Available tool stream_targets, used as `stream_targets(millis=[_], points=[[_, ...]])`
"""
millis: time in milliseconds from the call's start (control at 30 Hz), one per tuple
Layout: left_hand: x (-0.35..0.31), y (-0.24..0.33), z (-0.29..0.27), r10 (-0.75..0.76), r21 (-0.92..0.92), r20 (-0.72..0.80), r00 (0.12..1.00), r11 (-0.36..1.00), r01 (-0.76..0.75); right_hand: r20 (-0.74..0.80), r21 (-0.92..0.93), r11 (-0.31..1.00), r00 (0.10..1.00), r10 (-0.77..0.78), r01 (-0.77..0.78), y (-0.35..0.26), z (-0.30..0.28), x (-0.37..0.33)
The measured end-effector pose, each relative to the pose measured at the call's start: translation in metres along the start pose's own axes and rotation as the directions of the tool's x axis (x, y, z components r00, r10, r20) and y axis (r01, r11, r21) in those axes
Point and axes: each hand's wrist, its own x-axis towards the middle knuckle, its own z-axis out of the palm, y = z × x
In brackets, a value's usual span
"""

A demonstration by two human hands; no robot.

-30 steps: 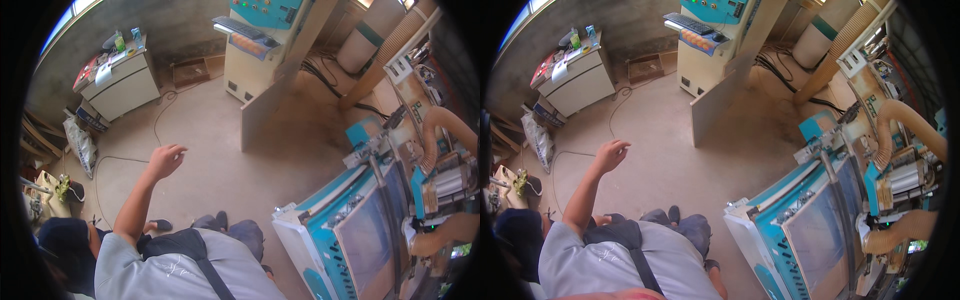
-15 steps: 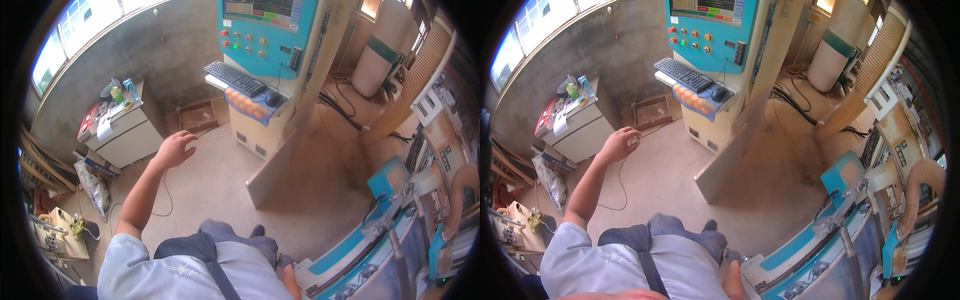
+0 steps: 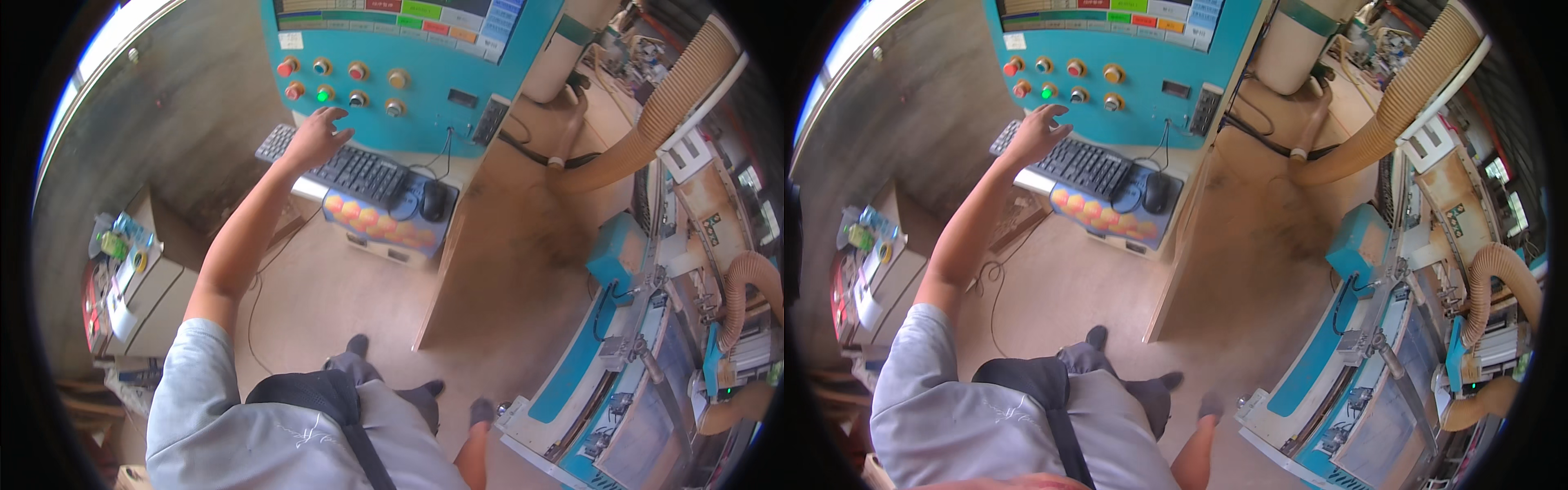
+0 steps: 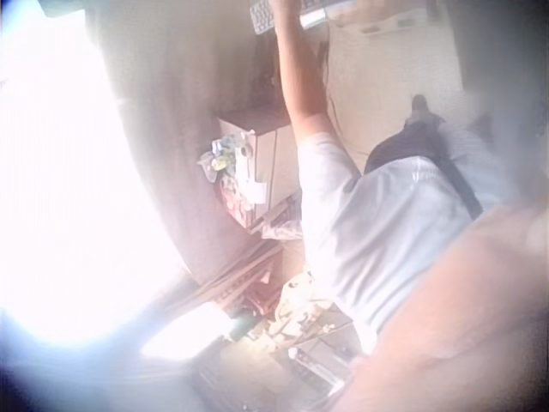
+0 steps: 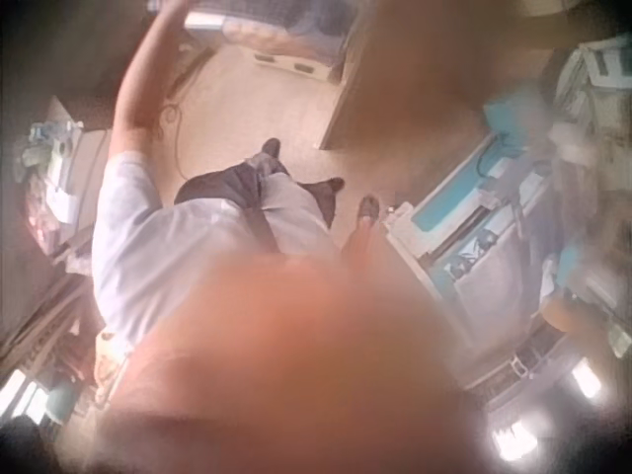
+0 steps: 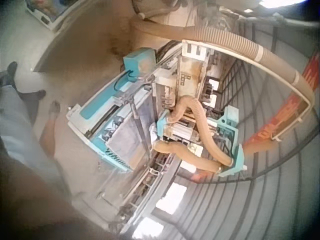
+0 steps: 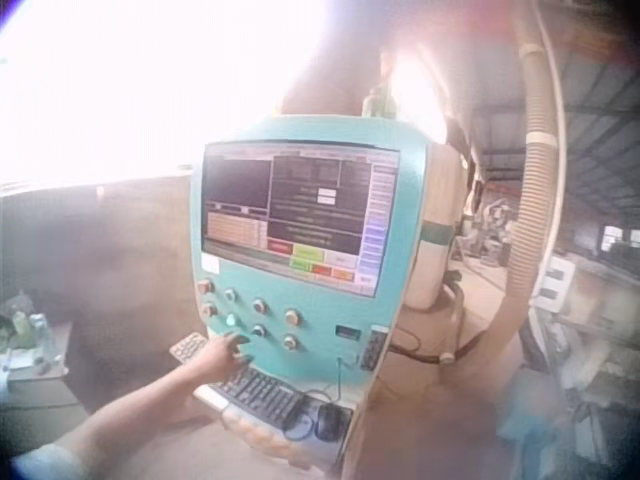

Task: The person receives white and silver panels from another person, moves them from one stack to another, and arranges them on a large machine table.

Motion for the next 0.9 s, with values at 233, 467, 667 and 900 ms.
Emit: stream_targets(millis=[233,467,667,900], points=[[0.054,-0.026,0.027,0.154,0.316,-0.009,0.988,0.938,-0.143,0.936,0.225,-0.285,0.288,-0.201,-0.932,-0.215,-0.162,-0.157],[0.09,-0.071,0.063,0.512,0.506,-0.039,0.858,0.751,-0.425,0.936,0.339,-0.069,0.344,-0.078,-0.938,-0.298,-0.216,-0.174],[0.086,-0.042,0.042,0.538,0.498,-0.072,0.84,0.749,-0.437,0.884,0.467,-0.195,0.451,0.122,-0.862,-0.274,-0.206,-0.126],[0.077,-0.028,0.045,0.506,0.498,-0.075,0.859,0.766,-0.407,0.703,0.633,0.093,0.621,0.346,-0.769,-0.194,-0.175,-0.095]])
